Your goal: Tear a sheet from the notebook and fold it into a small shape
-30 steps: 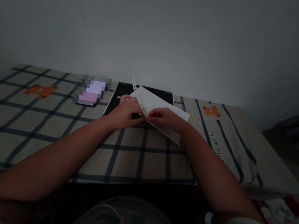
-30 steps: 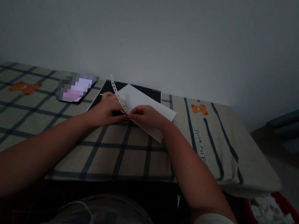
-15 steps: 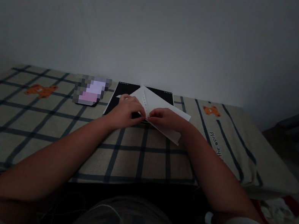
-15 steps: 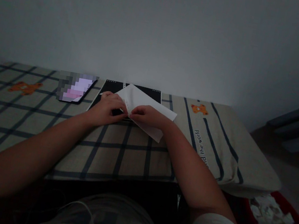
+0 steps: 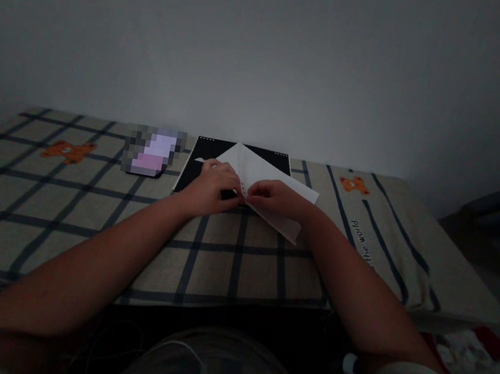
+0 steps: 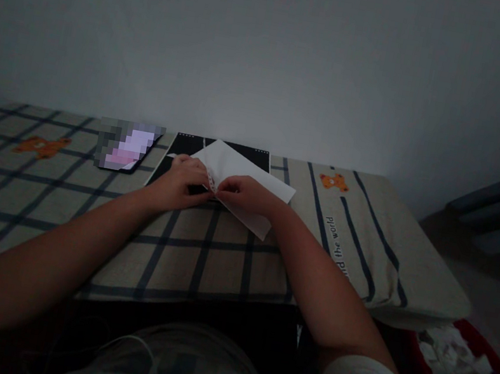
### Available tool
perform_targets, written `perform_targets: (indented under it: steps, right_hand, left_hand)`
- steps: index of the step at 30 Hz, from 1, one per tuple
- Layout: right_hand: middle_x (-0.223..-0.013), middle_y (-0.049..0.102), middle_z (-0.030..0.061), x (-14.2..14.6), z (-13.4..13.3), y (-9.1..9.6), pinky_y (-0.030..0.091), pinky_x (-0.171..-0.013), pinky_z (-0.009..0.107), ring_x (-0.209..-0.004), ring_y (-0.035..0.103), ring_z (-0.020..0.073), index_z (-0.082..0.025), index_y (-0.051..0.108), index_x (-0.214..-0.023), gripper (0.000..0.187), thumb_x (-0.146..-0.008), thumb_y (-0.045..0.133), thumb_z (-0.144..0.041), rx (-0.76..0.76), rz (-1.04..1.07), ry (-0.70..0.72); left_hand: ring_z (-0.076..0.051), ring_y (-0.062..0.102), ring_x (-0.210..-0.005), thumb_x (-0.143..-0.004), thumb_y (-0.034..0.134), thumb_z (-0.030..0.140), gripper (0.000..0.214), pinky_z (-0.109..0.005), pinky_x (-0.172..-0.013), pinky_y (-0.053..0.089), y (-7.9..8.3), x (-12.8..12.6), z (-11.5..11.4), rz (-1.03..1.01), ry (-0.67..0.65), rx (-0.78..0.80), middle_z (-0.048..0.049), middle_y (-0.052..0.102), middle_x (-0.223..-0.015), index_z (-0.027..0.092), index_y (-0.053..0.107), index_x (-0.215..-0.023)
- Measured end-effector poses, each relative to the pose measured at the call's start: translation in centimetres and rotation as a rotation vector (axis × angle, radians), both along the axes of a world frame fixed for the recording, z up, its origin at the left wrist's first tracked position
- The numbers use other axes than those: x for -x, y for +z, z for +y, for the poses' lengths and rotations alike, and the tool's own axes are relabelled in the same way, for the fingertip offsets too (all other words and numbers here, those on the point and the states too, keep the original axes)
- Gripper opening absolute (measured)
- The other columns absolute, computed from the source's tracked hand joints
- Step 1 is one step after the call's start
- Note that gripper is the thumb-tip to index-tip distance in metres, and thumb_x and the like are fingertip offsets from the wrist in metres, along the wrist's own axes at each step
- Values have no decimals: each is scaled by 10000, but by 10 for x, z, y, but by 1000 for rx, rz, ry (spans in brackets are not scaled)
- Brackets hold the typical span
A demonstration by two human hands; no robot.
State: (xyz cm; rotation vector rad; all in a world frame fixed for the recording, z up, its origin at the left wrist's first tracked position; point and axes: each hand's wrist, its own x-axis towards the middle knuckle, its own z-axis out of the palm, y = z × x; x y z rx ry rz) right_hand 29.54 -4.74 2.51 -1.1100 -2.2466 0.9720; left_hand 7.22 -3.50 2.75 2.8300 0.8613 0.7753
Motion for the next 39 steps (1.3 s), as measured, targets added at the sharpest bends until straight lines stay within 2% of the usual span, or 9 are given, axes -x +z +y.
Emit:
perform_targets:
  steps: [6,13,24,31,39]
  right_hand:
    - [-850,694,50,0,1,-2,444,-726,299,-768,594,159,-155,702,-890,271,-858,585,-397,3,14,-6]
    - [-881,708,50,-4,2,-1,451,-736,293,-783,606,161,-152,702,-925,297,-848,616,-425,83,17,13]
    - [-855,691,47,-2,0,2,441,-724,287,-769,590,157,-154,686,-905,280,-848,620,-420,71,3,13]
    - [-851,680,39,-1,0,1,428,-735,289,-775,583,157,-146,676,-896,257,-867,583,-384,7,18,41]
    - [-860,688,40,-4,-3,8,436,-732,285,-772,582,156,-148,687,-912,256,-861,591,-380,67,-27,11]
  left_hand:
    - [-230,588,-931,-841,618,360,166,-449,-922,254,0,0,0,5,9,2,-26,694,-860,228,718,-836]
    - [-227,586,-940,-837,621,356,143,-456,-945,244,-1,0,-1,-13,38,1,-18,707,-875,237,699,-842]
    - [-226,585,-956,-849,617,365,158,-452,-946,240,3,-2,-2,19,11,39,-28,723,-893,233,703,-835]
    - [-218,579,-934,-851,608,376,179,-440,-927,244,2,-2,-2,7,3,35,-33,720,-893,228,707,-833]
    - [-220,573,-927,-809,618,319,121,-442,-929,242,3,0,-1,-11,17,38,-16,708,-862,234,703,-825]
